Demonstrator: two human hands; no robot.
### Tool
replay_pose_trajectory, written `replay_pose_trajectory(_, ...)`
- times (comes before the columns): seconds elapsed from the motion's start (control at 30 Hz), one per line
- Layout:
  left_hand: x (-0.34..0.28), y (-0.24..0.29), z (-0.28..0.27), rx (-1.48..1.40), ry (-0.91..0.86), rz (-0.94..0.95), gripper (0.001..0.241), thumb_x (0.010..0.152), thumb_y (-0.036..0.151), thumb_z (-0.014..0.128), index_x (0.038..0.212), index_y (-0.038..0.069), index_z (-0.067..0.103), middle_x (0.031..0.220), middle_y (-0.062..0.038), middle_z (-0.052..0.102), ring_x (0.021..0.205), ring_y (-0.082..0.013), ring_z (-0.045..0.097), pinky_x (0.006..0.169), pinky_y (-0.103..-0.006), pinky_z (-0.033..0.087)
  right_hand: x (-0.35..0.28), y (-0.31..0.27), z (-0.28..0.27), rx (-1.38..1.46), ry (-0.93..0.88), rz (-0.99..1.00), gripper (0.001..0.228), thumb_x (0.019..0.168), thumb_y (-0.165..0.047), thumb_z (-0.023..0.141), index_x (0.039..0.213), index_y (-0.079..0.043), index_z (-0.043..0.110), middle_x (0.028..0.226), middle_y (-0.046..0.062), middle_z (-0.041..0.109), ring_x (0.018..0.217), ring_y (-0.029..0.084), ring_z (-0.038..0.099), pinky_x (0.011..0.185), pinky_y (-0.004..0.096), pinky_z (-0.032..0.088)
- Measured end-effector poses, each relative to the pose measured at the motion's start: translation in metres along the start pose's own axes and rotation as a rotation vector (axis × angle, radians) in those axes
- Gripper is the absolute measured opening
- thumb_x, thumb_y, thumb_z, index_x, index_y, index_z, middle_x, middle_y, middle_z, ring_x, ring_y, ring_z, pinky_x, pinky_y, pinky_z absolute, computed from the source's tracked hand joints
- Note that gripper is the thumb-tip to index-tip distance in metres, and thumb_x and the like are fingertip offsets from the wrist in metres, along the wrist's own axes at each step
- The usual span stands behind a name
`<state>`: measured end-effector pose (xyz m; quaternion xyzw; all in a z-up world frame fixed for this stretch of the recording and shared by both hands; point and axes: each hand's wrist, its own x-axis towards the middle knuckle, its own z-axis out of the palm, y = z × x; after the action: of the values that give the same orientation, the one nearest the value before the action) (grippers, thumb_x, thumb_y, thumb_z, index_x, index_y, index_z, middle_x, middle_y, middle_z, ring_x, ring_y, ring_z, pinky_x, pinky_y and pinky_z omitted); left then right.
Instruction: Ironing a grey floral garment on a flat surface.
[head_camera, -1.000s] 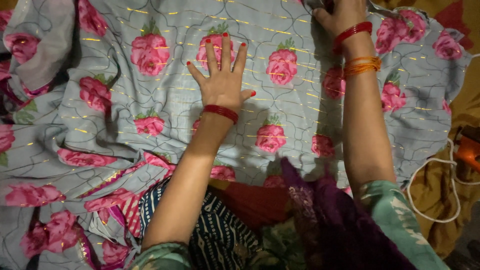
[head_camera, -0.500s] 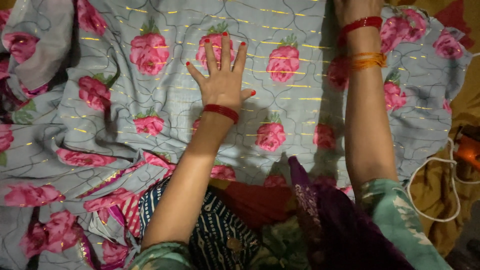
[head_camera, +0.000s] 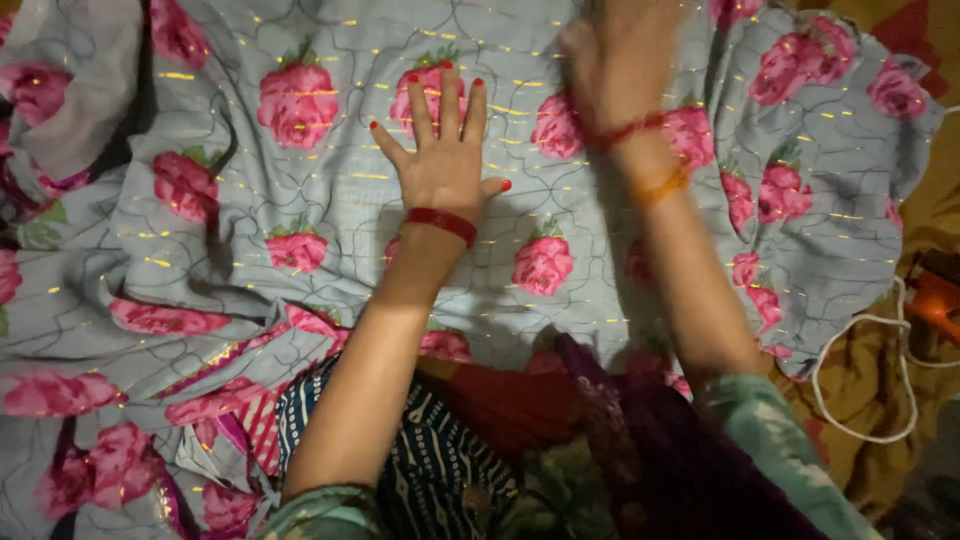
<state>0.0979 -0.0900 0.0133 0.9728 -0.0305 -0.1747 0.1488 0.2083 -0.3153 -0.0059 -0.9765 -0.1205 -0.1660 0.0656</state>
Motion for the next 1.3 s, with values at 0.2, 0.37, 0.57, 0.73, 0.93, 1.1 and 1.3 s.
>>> replay_pose_trajectory(0.2,0.002,-0.021,0.023,0.172,0.13,-0.014,0.112,0.076,0.055,0.086,0.162,0.022,0.022,0.174,-0.006,0.004,0.157,-0.0387,0.004,0.107,-0.0872,0.017,-0.054,-0.063,0.004,0.479,-0.482,-0.351,0.076,0.095,-0.036,0.072,0.157,-0.002,0.043,0.165,0.025,0.035,0.155,0.042,0.025,0.126,0.056,0.013)
replay_pose_trajectory(0.37,-0.001,-0.026,-0.028,-0.062,-0.138,-0.204,0.126,0.07,0.058,0.086,0.165,0.031,0.008,0.171,-0.005,-0.008,0.155,-0.0436,-0.005,0.106,-0.0883,0.014,-0.014,0.05,0.014,0.12,-0.323,0.16,0.054,0.104,-0.037,0.066,0.147,-0.006,0.055,0.156,0.02,0.05,0.148,0.04,0.037,0.126,0.051,0.021)
replay_pose_trajectory(0.57,0.0,-0.027,-0.008,-0.077,-0.008,-0.234,0.111,0.084,0.058,0.077,0.167,0.023,0.011,0.171,-0.012,-0.005,0.155,-0.0464,-0.003,0.105,-0.0886,0.014,-0.012,0.027,-0.008,0.263,-0.112,0.353,0.039,0.099,-0.026,0.057,0.133,-0.007,0.062,0.141,0.019,0.061,0.138,0.038,0.05,0.123,0.047,0.036)
replay_pose_trajectory(0.73,0.012,-0.041,0.04,0.045,0.225,-0.059,0.093,0.097,0.052,0.065,0.168,0.017,0.018,0.174,-0.011,0.007,0.159,-0.0362,0.004,0.117,-0.0784,0.006,-0.104,-0.113,0.004,0.245,-0.3,-0.019,0.068,0.103,-0.027,0.057,0.163,-0.005,0.036,0.17,0.014,0.035,0.16,0.031,0.028,0.133,0.054,0.016)
replay_pose_trajectory(0.93,0.001,-0.041,0.025,-0.045,0.29,0.052,0.076,0.107,0.045,0.057,0.169,0.019,0.022,0.175,-0.012,0.01,0.16,-0.0344,0.008,0.122,-0.0726,0.003,-0.132,-0.057,-0.031,0.05,-0.402,0.2,0.082,0.098,-0.048,0.061,0.161,-0.006,0.028,0.169,0.014,0.025,0.158,0.03,0.018,0.126,0.058,0.01)
replay_pose_trajectory(1.1,-0.006,-0.038,0.026,-0.092,0.279,0.042,0.07,0.108,0.038,0.052,0.168,0.018,0.025,0.175,-0.013,0.011,0.161,-0.0329,0.008,0.123,-0.0701,0.001,-0.189,0.043,-0.04,-0.024,-0.314,0.444,0.079,0.103,-0.041,0.059,0.164,-0.004,0.025,0.172,0.015,0.022,0.16,0.031,0.017,0.127,0.056,0.009)
replay_pose_trajectory(1.3,-0.045,-0.014,0.042,-0.046,0.396,0.075,0.069,0.112,0.037,0.047,0.171,0.008,0.026,0.175,-0.018,0.014,0.162,-0.0342,0.01,0.125,-0.0668,0.001,-0.214,0.023,-0.035,-0.062,-0.144,0.525,0.077,0.104,-0.039,0.06,0.163,-0.003,0.027,0.171,0.019,0.022,0.16,0.034,0.017,0.127,0.056,0.009)
